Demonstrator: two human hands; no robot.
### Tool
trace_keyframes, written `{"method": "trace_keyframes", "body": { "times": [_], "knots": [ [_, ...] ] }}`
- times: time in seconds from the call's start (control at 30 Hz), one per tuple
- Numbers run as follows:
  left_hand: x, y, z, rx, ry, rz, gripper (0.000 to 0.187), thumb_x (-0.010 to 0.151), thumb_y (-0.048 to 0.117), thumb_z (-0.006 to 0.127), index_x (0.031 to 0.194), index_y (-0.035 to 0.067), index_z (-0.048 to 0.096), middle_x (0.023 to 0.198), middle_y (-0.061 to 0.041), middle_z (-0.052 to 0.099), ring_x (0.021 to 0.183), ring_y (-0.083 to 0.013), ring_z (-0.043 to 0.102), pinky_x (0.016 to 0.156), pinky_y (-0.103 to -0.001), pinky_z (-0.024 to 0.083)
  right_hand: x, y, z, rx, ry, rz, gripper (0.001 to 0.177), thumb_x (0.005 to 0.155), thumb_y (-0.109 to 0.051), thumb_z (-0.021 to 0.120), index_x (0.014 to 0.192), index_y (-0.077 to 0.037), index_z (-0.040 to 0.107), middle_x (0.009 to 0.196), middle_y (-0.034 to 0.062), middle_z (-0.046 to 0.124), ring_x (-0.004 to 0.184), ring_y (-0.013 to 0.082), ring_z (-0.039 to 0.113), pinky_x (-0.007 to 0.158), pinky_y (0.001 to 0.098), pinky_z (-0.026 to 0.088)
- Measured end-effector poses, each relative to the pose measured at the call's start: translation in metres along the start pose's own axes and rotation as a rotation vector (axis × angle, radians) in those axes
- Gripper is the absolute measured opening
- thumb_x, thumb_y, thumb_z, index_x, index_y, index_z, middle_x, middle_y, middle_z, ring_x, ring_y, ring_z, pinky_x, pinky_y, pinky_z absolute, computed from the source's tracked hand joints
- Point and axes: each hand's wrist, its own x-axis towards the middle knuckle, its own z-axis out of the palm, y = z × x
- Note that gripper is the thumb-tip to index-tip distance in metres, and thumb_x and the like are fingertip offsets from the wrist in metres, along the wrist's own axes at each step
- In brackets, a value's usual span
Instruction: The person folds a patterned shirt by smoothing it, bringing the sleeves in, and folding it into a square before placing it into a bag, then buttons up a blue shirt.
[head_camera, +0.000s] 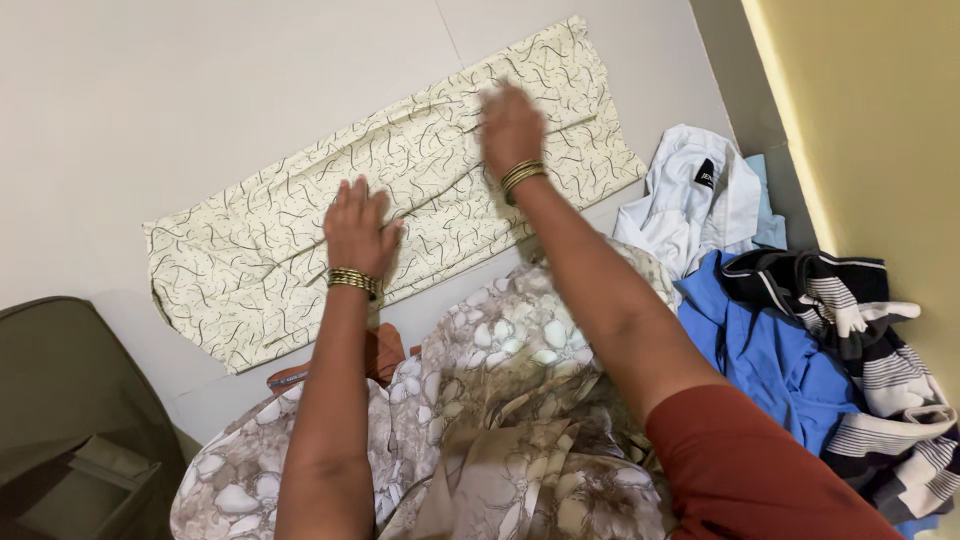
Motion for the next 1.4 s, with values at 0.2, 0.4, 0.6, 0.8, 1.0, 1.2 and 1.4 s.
{"method": "trace_keyframes", "body": {
  "times": [0.2, 0.4, 0.6, 0.8, 1.0, 1.2, 1.4],
  "knots": [
    [-0.016, 0.030, -0.001, 0.054, -0.208, -0.063, 0.074, 0.092, 0.052, 0.065, 0.155, 0.021, 0.042, 0.166, -0.012, 0.025, 0.151, -0.0342, 0.018, 0.119, -0.059, 0.015, -0.015, -0.009, -0.029, -0.675, 0.003, -0.329, 0.080, 0.080, -0.051, 0.061, 0.154, -0.030, 0.037, 0.160, 0.0139, 0.039, 0.144, 0.0392, 0.036, 0.104, 0.0659, 0.039],
    [-0.026, 0.033, 0.006, 0.137, -0.097, -0.048, 0.055, 0.090, 0.038, 0.071, 0.140, 0.020, 0.059, 0.158, -0.013, 0.043, 0.148, -0.0330, 0.033, 0.117, -0.056, 0.025, 0.028, 0.055, -0.075, -0.290, -0.272, 0.097, 0.029, 0.101, -0.030, 0.065, 0.114, -0.007, 0.078, 0.117, 0.0187, 0.077, 0.100, 0.0274, 0.076, 0.084, 0.0380, 0.062],
    [-0.041, 0.019, 0.017, 0.074, 0.217, -0.110, 0.017, 0.086, 0.017, 0.075, 0.102, 0.010, 0.074, 0.125, -0.013, 0.069, 0.120, -0.0315, 0.062, 0.097, -0.049, 0.047, -0.008, 0.039, -0.051, -0.382, -0.475, 0.224, 0.056, 0.080, -0.047, 0.086, 0.113, -0.005, 0.071, 0.115, 0.0171, 0.073, 0.101, 0.0285, 0.072, 0.085, 0.0403, 0.060],
    [-0.046, -0.010, 0.030, 0.058, 0.231, -0.125, 0.003, 0.093, 0.008, 0.071, 0.091, 0.008, 0.070, 0.123, -0.013, 0.072, 0.113, -0.0314, 0.065, 0.091, -0.046, 0.051, -0.001, 0.038, -0.064, -0.336, -0.453, 0.169, 0.045, 0.083, -0.047, 0.083, 0.116, -0.018, 0.074, 0.119, 0.0071, 0.074, 0.108, 0.0260, 0.072, 0.090, 0.0392, 0.059],
    [-0.039, 0.013, 0.008, 0.168, 0.273, -0.115, 0.004, 0.085, 0.011, 0.073, 0.088, 0.008, 0.073, 0.113, -0.012, 0.072, 0.106, -0.0312, 0.066, 0.088, -0.049, 0.052, -0.014, 0.015, -0.092, -0.294, -0.365, 0.236, 0.032, 0.082, -0.041, 0.083, 0.107, -0.024, 0.075, 0.118, -0.0002, 0.071, 0.117, 0.0269, 0.061, 0.093, 0.0474, 0.055],
    [0.000, 0.054, 0.007, -0.052, 0.153, -0.137, 0.009, 0.091, 0.009, 0.068, 0.098, 0.004, 0.071, 0.119, -0.017, 0.069, 0.113, -0.0323, 0.063, 0.097, -0.046, 0.050, 0.009, 0.033, -0.129, -0.211, 0.046, 0.357, 0.047, 0.083, -0.042, 0.079, 0.125, -0.028, 0.065, 0.136, 0.0027, 0.057, 0.130, 0.0297, 0.049, 0.106, 0.0526, 0.043],
    [0.073, 0.125, 0.074, -0.334, -0.046, -0.028, 0.048, 0.094, 0.014, 0.061, 0.141, 0.005, 0.056, 0.159, -0.019, 0.042, 0.150, -0.0343, 0.037, 0.122, -0.046, 0.035, 0.022, 0.077, -0.128, -0.189, 0.069, 0.450, 0.084, 0.079, -0.056, 0.082, 0.139, -0.010, 0.046, 0.146, 0.0133, 0.048, 0.130, 0.0375, 0.046, 0.102, 0.0537, 0.042]
  ]
}}
